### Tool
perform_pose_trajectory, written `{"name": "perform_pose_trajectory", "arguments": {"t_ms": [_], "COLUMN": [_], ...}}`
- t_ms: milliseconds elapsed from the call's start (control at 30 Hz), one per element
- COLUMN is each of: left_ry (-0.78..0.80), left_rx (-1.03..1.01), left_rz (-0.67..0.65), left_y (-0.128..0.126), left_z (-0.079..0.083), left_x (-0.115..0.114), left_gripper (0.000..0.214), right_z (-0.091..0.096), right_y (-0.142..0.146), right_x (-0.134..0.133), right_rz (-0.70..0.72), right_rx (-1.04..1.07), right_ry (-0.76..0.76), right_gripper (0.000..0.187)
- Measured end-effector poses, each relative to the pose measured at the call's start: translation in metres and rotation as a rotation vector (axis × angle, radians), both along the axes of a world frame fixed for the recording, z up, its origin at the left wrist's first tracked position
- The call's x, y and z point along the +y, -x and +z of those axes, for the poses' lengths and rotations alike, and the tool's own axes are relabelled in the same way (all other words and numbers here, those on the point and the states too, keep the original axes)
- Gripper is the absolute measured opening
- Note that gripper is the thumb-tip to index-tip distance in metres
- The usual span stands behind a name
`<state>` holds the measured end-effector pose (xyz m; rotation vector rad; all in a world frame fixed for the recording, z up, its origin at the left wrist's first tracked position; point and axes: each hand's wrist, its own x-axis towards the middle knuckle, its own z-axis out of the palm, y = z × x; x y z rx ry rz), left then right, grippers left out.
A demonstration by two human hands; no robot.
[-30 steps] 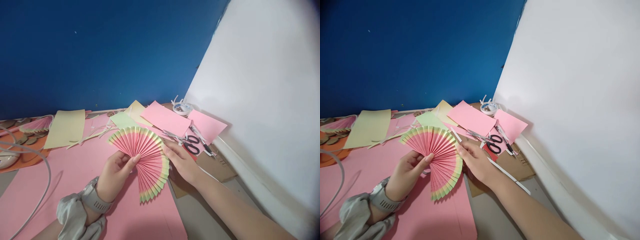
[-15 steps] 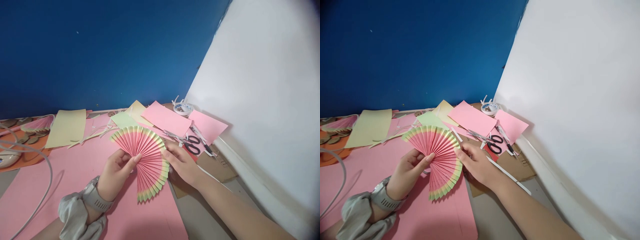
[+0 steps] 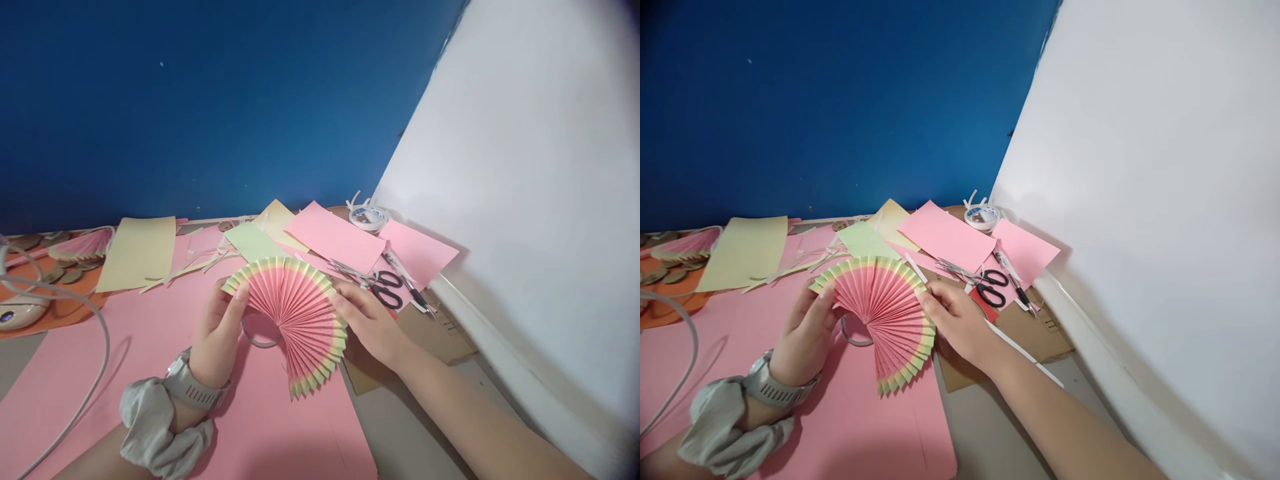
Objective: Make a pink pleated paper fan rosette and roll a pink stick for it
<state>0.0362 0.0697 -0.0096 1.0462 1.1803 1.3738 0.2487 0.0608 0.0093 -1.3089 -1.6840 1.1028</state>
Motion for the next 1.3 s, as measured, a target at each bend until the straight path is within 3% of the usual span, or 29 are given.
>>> {"name": "perform_pose_trajectory", "arguments": {"t_ms": [200,367,533,600,667,767,833,967,1033,1167,1300], "left_ry": [-0.027,0.002,0.056,-0.003,-0.039,-0.024,0.034,0.311,0.304,0.139,0.152], "left_rx": [0.072,0.183,0.340,0.594,0.718,0.794,0.710,0.362,0.357,0.515,0.587], "left_rz": [0.004,-0.107,-0.306,-0.462,-0.505,-0.564,-0.650,-0.832,-0.844,-0.720,-0.622], "left_y": [0.005,0.006,0.017,0.026,0.034,0.041,0.043,0.043,0.046,0.065,0.094], "left_z": [-0.004,0.003,0.046,0.068,0.086,0.097,0.094,0.078,0.069,0.054,0.042], "left_x": [0.004,0.004,0.006,0.006,0.007,0.009,0.010,0.006,-0.001,-0.016,-0.029], "left_gripper": [0.020,0.022,0.025,0.025,0.026,0.028,0.027,0.033,0.025,0.020,0.022], "right_z": [0.001,0.002,0.006,0.009,0.013,0.020,0.024,0.033,0.036,0.037,0.030], "right_y": [-0.005,-0.012,-0.016,-0.017,-0.016,-0.013,-0.009,0.001,0.004,0.007,0.012], "right_x": [0.005,0.011,0.015,0.015,0.014,0.010,0.006,-0.003,-0.007,-0.008,-0.005], "right_rz": [-0.110,-0.235,-0.244,-0.192,-0.125,-0.014,0.066,0.271,0.335,0.294,0.259], "right_rx": [0.017,0.031,0.072,0.083,0.082,0.058,0.034,-0.071,-0.105,-0.187,-0.571], "right_ry": [-0.023,-0.037,-0.045,-0.033,-0.019,-0.007,0.001,0.008,0.009,0.024,-0.136], "right_gripper": [0.034,0.037,0.034,0.033,0.031,0.030,0.030,0.031,0.034,0.042,0.025]}}
